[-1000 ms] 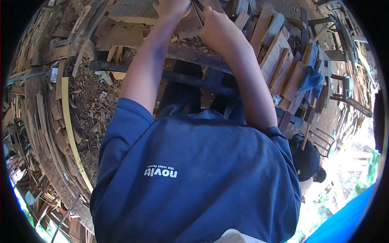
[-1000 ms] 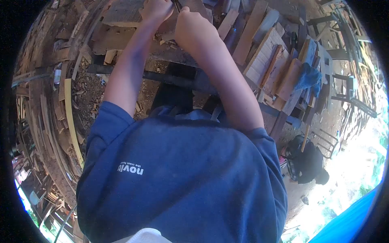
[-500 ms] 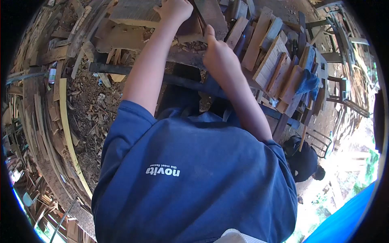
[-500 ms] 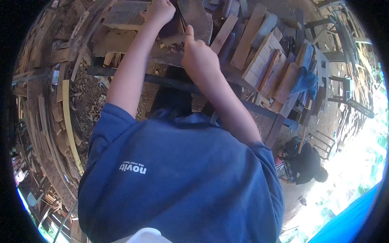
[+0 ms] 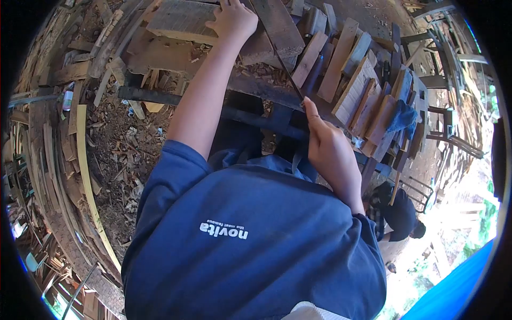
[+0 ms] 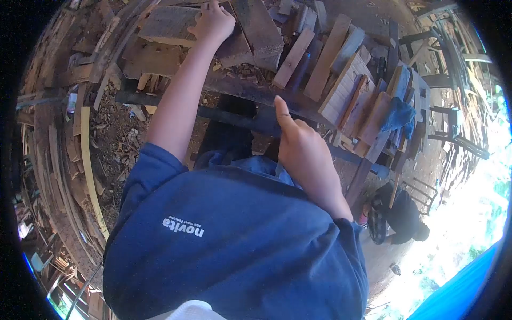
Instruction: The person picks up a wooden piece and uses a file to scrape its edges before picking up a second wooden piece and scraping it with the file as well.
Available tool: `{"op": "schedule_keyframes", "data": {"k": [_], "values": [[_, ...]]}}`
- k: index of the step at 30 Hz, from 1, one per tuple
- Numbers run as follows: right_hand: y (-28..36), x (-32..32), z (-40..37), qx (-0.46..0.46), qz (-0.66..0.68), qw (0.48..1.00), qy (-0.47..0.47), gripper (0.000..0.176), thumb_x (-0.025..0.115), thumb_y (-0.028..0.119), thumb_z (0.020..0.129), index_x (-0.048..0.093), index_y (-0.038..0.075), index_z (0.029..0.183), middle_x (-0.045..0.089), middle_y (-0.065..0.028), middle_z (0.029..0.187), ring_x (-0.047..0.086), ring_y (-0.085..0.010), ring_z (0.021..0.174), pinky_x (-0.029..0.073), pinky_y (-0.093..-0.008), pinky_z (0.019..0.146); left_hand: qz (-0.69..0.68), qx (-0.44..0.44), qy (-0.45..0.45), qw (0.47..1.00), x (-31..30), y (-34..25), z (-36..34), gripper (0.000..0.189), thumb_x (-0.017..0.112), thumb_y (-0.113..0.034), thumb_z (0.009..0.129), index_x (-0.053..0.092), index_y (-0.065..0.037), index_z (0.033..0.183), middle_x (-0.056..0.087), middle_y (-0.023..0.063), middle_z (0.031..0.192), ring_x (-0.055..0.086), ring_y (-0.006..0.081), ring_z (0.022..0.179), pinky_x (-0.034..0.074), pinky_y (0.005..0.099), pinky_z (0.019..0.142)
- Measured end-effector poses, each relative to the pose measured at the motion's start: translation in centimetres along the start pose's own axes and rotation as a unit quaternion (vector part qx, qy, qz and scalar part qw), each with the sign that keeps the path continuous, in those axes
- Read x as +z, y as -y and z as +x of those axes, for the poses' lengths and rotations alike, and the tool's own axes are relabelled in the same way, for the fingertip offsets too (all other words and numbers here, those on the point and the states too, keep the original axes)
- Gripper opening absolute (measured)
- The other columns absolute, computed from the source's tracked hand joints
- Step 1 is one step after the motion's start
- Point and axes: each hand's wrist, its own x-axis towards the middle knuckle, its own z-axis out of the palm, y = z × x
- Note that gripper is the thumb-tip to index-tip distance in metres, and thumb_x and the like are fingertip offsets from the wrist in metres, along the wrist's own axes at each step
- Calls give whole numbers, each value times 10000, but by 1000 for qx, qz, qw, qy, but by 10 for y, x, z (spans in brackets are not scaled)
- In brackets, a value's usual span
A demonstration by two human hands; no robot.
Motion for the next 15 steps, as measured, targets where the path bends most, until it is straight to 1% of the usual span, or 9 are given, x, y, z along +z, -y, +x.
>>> {"op": "schedule_keyframes", "data": {"k": [1,2,4,8,10,11,12,14,15], "values": [[-6,5,1,-7,20,1000,-21,582,499,29,871,441,101,1445,629,-246,795,663,-409,751,522,-501,700,39,21,-103,994,24,9,14,461,281,-266,1051,345,-84,1470,322,169,1548,330,340,1415,262,616,1134],[-12,13,6,-4,21,999,-24,582,499,29,871,441,101,1445,629,-246,795,663,-409,751,522,-501,700,39,25,-102,994,18,11,11,461,281,-266,1051,345,-84,1470,322,169,1548,330,340,1415,262,616,1134],[-25,33,28,22,8,996,-90,592,490,42,879,421,116,1463,625,-245,782,663,-403,755,524,-490,697,-1,117,-116,986,-4,11,-2,467,384,-279,968,394,-106,1402,379,184,1463,410,454,1315,426,567,1019],[-21,62,90,-11,25,993,-112,605,487,52,875,401,99,1472,636,-240,800,665,-403,743,538,-483,684,-42,95,-127,986,-7,5,-8,449,378,-284,973,420,-124,1390,382,164,1467,416,425,1324,403,590,1021],[-8,71,113,7,-48,992,-116,626,491,58,861,376,65,1477,647,-241,828,668,-416,753,550,-488,675,-50,58,-82,994,-18,-1,-17,475,414,-269,964,427,-79,1399,394,159,1470,413,376,1333,368,581,1039],[-11,81,121,-8,-48,990,-134,650,500,53,847,356,43,1481,655,-239,857,673,-417,760,560,-485,675,-46,41,-54,997,-25,-3,-19,478,413,-276,968,419,-89,1408,374,141,1496,406,358,1348,371,588,1031],[-12,83,125,-19,-46,988,-147,650,500,53,847,356,43,1481,655,-239,857,673,-417,760,560,-485,675,-47,40,-91,994,-21,-3,-20,483,413,-279,972,405,-89,1416,363,141,1502,397,357,1351,362,612,1026],[-17,80,116,-19,-3,991,-132,661,506,50,844,349,55,1486,645,-252,849,668,-423,761,555,-489,665,-45,39,-112,992,-2,1,-5,473,413,-274,975,403,-90,1411,367,142,1487,386,358,1352,353,638,1019],[-18,75,105,-10,7,993,-121,656,507,45,847,353,63,1484,642,-255,856,664,-427,765,550,-496,676,-45,44,-122,991,-13,-4,-7,473,413,-274,975,403,-90,1411,367,142,1487,386,358,1352,353,638,1019]]}}
